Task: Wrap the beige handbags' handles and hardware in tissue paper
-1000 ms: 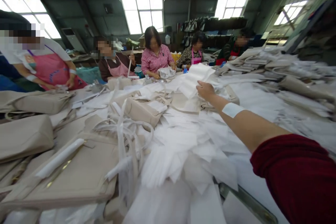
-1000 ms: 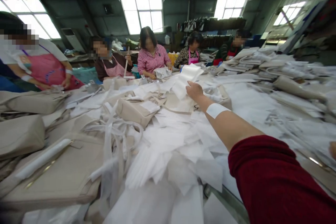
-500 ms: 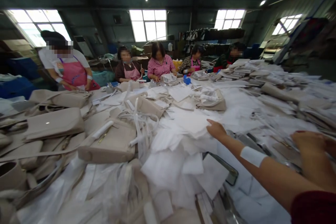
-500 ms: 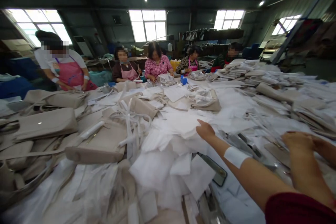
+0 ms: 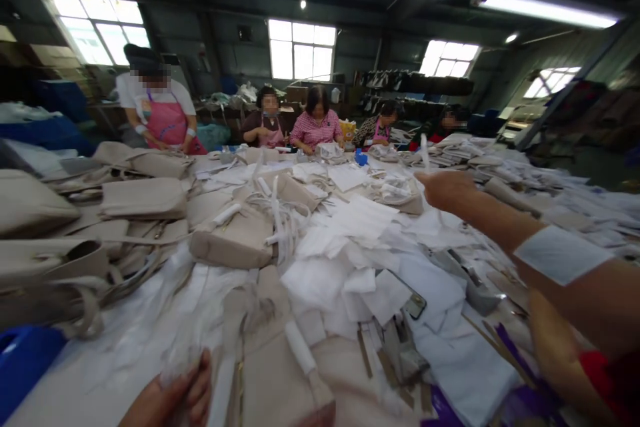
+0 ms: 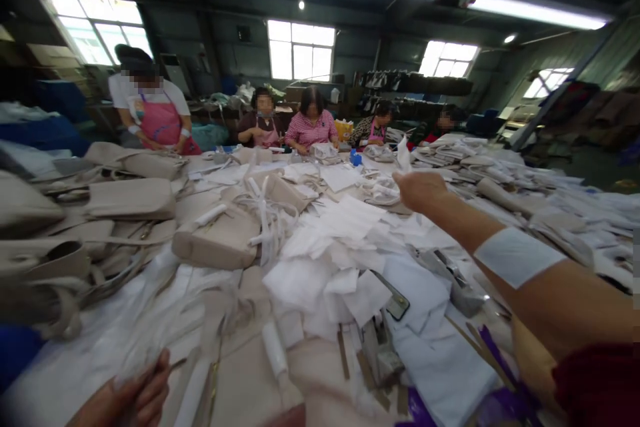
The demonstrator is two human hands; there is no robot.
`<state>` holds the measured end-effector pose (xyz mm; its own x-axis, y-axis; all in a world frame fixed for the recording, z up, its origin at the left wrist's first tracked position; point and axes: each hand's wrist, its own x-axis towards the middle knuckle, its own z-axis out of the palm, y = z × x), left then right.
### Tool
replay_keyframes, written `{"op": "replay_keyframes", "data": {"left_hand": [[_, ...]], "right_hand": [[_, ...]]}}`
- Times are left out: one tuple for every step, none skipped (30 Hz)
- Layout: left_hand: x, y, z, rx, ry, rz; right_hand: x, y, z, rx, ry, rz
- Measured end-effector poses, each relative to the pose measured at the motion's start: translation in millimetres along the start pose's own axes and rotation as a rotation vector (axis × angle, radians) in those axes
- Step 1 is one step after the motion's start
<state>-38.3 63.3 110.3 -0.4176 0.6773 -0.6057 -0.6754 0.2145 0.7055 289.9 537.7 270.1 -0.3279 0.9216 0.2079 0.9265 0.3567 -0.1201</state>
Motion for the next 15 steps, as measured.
{"op": "replay_keyframes", "data": {"left_hand": [[-11.1,9.9,-1.4,0.003,0.003,0.044],[-21.2,19.7,-2.3,0.026,-0.019,0.079],[-29.5,29.0,-3.4,0.074,-0.044,0.102],[-35.8,37.3,-5.1,0.133,-0.060,0.118],[-40.4,44.2,-7.8,0.201,-0.052,0.145],[-43.5,49.5,-11.4,0.273,-0.023,0.178],[-45.7,53.1,-15.5,0.354,0.002,0.211],[-47.3,54.9,-19.6,0.430,0.015,0.243],[-48.4,55.1,-23.1,0.494,0.008,0.269],[-49.0,53.9,-25.6,0.537,-0.021,0.284],[-49.1,51.5,-26.9,0.557,-0.064,0.289],[-48.5,48.0,-26.8,0.554,-0.113,0.285],[-47.2,43.7,-25.6,0.538,-0.160,0.277],[-45.2,39.0,-23.3,0.524,-0.197,0.266],[-42.8,34.0,-20.5,0.518,-0.221,0.259]], "right_hand": [[-11.4,-12.6,-2.7,-0.064,0.005,-0.111],[-24.0,-27.5,-3.1,-0.139,0.014,-0.279],[-37.7,-44.5,-1.8,-0.174,0.004,-0.457],[-52.9,-63.0,0.4,-0.154,-0.039,-0.638],[-69.3,-82.4,2.7,-0.081,-0.132,-0.805],[-86.8,-102.2,4.8,0.034,-0.273,-0.940],[-104.5,-121.8,6.6,0.166,-0.441,-1.045],[-121.8,-140.8,8.2,0.290,-0.623,-1.119],[-137.9,-159.1,10.2,0.389,-0.794,-1.169],[-151.9,-176.4,12.8,0.474,-0.946,-1.212],[-163.4,-192.5,16.6,0.549,-1.081,-1.257],[-172.1,-207.3,21.4,0.622,-1.195,-1.299],[-178.1,-220.6,27.2,0.694,-1.293,-1.333],[-181.7,-232.2,33.5,0.771,-1.380,-1.347],[-183.1,-242.1,39.9,0.856,-1.456,-1.332]]}}
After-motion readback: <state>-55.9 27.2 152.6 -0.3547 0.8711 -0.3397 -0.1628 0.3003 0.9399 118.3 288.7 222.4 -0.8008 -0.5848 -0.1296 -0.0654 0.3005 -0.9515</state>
